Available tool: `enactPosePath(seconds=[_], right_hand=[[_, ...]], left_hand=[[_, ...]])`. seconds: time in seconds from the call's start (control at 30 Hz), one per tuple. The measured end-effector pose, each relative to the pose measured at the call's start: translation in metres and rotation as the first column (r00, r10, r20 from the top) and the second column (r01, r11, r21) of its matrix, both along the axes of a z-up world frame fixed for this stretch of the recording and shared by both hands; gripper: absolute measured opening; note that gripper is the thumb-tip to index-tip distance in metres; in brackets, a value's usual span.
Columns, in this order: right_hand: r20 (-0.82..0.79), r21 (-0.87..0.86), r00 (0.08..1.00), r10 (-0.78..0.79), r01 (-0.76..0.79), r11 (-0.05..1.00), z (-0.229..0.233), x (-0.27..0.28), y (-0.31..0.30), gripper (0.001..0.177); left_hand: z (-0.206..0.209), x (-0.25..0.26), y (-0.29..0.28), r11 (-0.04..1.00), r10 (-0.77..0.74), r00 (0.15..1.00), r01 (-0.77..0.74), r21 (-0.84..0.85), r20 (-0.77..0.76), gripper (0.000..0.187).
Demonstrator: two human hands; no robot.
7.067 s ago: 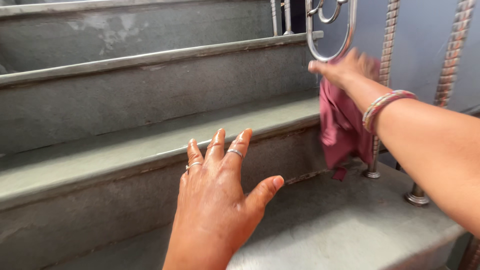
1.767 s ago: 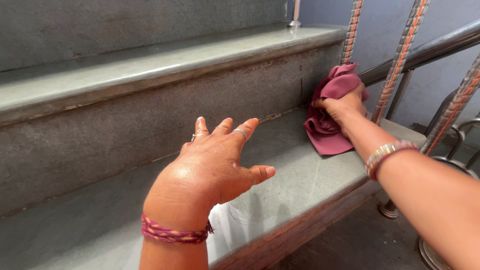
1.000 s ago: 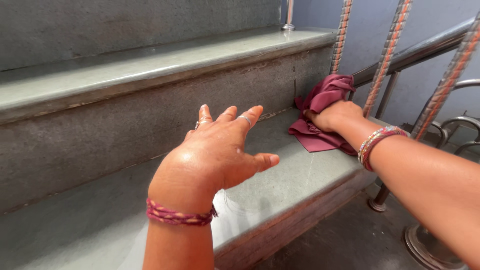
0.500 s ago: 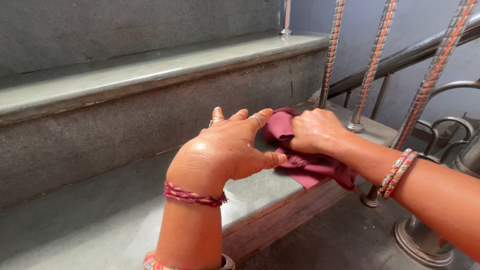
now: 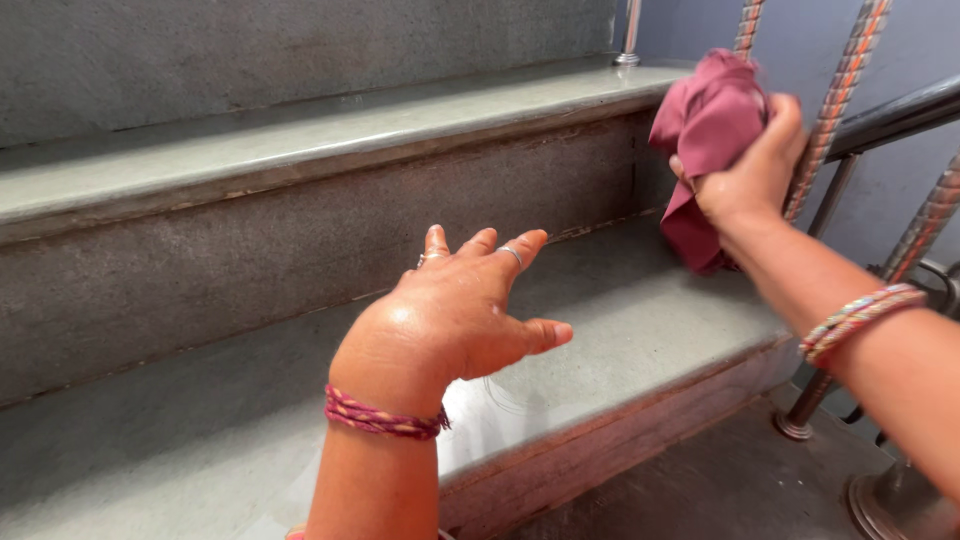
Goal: The person cleans stone stairs by dipping a cloth into a bucket of water, wringing it out, and wiping down the surface and edges of the steps.
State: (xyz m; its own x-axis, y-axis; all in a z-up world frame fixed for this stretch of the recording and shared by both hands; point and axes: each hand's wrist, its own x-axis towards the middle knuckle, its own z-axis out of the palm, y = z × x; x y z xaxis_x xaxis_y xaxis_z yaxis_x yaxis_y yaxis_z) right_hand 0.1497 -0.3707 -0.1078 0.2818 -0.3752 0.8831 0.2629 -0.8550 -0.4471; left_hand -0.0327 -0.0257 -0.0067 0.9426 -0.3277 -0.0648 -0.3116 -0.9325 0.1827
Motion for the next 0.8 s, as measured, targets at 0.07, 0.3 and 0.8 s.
enactPosePath(seconds=[0.07, 0.3, 0.8], right_hand=[[0.011, 0.164, 1.000, 0.010, -0.012, 0.986, -0.021, 0.029, -0.010, 0.116], [0.023, 0.435, 0.871, 0.491, -0.451, 0.780, -0.020, 0.075, -0.044, 0.108], [-0.881, -0.028, 0.455, -0.133, 0.232, 0.972, -0.046, 0.040, -0.007, 0.138]], left_hand=[[-0.003, 0.003, 0.000, 1.000, -0.016, 1.000, 0.016, 0.019, 0.011, 0.094], [-0.020, 0.013, 0.007, 0.998, -0.052, 0.999, 0.051, 0.029, 0.014, 0.093], [-0.003, 0.001, -0.001, 0.999, -0.042, 0.999, 0.042, 0.008, 0.010, 0.092]])
